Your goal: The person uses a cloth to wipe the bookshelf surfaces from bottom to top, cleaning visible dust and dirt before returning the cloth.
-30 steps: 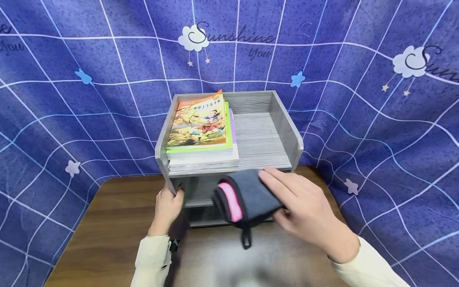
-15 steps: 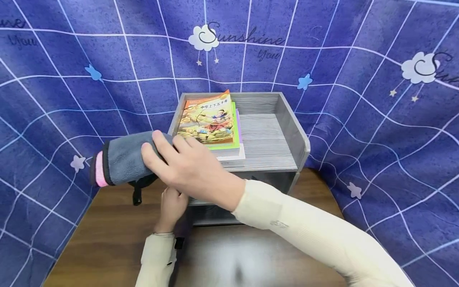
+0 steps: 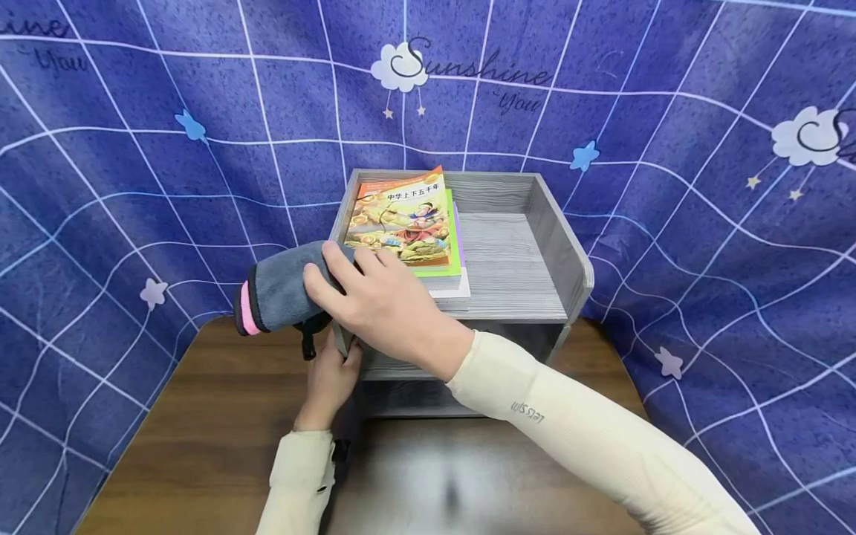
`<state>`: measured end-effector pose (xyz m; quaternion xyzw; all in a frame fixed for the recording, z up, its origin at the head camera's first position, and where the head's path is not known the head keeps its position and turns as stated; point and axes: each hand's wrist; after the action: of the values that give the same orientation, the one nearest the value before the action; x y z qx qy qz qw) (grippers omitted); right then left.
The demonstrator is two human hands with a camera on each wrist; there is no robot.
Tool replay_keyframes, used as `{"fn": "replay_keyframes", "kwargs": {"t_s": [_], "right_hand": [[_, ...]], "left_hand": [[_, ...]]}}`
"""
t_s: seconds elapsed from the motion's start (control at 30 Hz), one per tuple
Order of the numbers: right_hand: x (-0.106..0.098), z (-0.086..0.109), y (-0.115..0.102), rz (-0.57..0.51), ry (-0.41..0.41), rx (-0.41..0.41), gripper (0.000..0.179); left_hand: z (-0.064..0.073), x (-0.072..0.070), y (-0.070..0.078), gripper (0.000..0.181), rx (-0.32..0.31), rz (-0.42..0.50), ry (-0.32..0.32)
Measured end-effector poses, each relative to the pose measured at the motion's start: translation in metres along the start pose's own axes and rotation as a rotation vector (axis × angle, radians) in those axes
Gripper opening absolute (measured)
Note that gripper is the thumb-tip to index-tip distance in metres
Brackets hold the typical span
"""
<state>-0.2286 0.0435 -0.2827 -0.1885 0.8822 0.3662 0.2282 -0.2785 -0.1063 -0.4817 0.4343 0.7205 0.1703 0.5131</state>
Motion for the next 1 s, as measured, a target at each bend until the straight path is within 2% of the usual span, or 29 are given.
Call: {"fn": "replay_keyframes", "kwargs": {"t_s": [0.1,0.17,0.23,0.3,0.37,0.4,0.47,0.5,0.53,0.6,0.63,0.7,0.77,0.83,0.9,1.0], "right_hand": [[0.001,0.003,-0.002,-0.019,-0.021,-0.002,0.027],[0.001,0.004,-0.003,-0.026,-0.024,0.003,0.029],[0.003,0.004,-0.006,-0.012,-0.021,0.003,0.028],[0.004,0.005,-0.008,0.011,-0.015,0.001,0.028],[0.005,0.006,-0.01,0.031,-0.008,0.004,0.028],[0.005,0.006,-0.012,0.042,-0.006,0.008,0.028],[0.007,0.007,-0.015,0.049,0.005,0.023,0.027],[0.009,0.008,-0.016,0.049,0.012,0.028,0.026],[0.011,0.009,-0.018,0.049,0.022,0.03,0.025],[0.016,0.011,-0.023,0.05,0.043,0.024,0.023],[0.018,0.012,-0.025,0.051,0.052,0.018,0.023],[0.022,0.014,-0.029,0.055,0.058,0.002,0.024],[0.025,0.017,-0.033,0.058,0.052,-0.004,0.025],[0.026,0.019,-0.035,0.059,0.04,0.003,0.026],[0.027,0.02,-0.037,0.061,0.035,0.011,0.026],[0.028,0.023,-0.04,0.059,0.035,0.018,0.026]], "left_hand": [[0.003,-0.001,-0.002,0.029,-0.013,-0.008,-0.007],[0.004,-0.002,-0.007,0.033,-0.018,0.03,-0.036],[0.008,-0.007,-0.017,0.041,0.0,0.174,-0.12],[0.013,-0.018,-0.032,0.05,0.045,0.401,-0.222],[0.015,-0.034,-0.049,0.051,0.111,0.636,-0.334],[0.015,-0.045,-0.056,0.049,0.147,0.729,-0.371],[0.009,-0.07,-0.064,0.035,0.202,0.774,-0.341],[0.003,-0.085,-0.063,0.032,0.212,0.772,-0.296],[-0.003,-0.101,-0.06,0.029,0.22,0.711,-0.228],[-0.019,-0.135,-0.044,0.027,0.194,0.588,-0.113],[-0.027,-0.152,-0.032,0.026,0.192,0.546,-0.085],[-0.045,-0.182,-0.005,0.028,0.217,0.468,-0.111],[-0.064,-0.203,0.025,0.031,0.261,0.336,-0.214],[-0.082,-0.215,0.056,0.033,0.294,0.203,-0.332],[-0.098,-0.219,0.084,0.034,0.293,0.023,-0.421],[-0.118,-0.217,0.109,0.036,0.251,-0.083,-0.56]]}}
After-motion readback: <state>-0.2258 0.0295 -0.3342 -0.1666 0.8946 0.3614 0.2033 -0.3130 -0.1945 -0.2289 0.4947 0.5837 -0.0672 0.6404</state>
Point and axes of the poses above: each hand's wrist, its own z-axis away from the middle knuckle, its own x-axis out of the palm, y = z × x, and after that the axes turned 6 degrees about -y, right-handed
